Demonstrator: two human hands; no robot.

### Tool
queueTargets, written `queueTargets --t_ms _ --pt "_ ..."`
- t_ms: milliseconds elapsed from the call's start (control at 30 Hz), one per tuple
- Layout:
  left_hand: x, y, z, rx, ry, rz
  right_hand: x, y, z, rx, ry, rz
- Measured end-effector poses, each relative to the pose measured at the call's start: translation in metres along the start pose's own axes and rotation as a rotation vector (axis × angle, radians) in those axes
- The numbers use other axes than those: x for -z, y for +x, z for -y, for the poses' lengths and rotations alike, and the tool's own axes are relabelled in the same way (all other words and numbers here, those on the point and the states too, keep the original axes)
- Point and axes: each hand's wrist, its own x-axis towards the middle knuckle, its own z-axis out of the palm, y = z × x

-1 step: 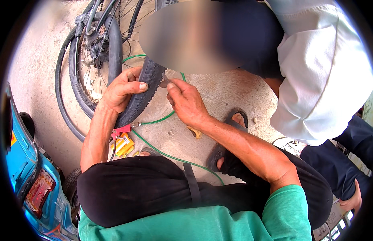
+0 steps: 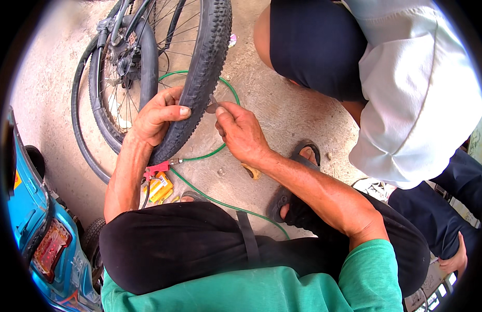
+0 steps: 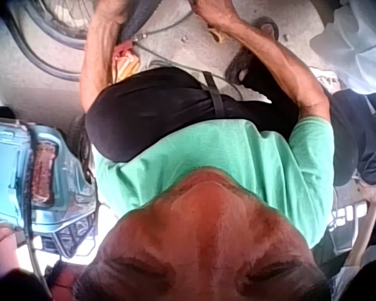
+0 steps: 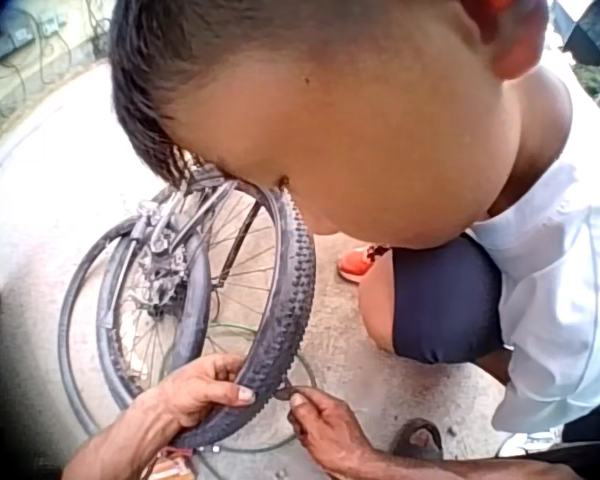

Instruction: The person repairs a bicycle tire by using pliers to pull a nail from the tread, removing the inner tube, applying a patch with adhesive, and then tucking the inner tube back into the tire casing by hand.

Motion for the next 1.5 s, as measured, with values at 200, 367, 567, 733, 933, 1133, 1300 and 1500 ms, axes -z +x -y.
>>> queueTargets --t_ms 200,367,567,733,933,1133,1300,1500 --pt "0.000 0.001 0.002 -0.036 -0.006 0.016 0.005 0.004 -0.004 0.082 -0.180 -0.052" --pt "-0.010 -0.004 -0.004 -0.054 0.048 -0.033 0.007 0.005 0.007 0.160 -0.434 -0.088" --pt "-0.032 -0.018 -0.005 -0.103 0.178 -0.254 0.001 0.008 0.045 0.163 -0.679 -0.083" --pt "-0.045 -0.023 -0.005 -0.151 0.291 -0.363 -0.003 0.018 0.052 0.146 -0.718 -0.064" --pt "-0.054 -0.028 0.005 -0.361 0.491 -0.525 -0.007 0.027 0.079 0.004 -0.814 0.008" --pt "-0.061 -0.032 0.021 -0.626 0.770 -0.551 -0.011 0.031 0.081 0.042 -0.865 0.016" --pt "-0.059 -0.027 0.033 -0.715 0.948 -0.522 0.000 0.027 0.097 -0.209 -0.573 0.102" --pt "-0.062 -0.033 0.031 -0.716 1.018 -0.521 -0.030 0.028 0.105 -0.189 -0.711 -0.032"
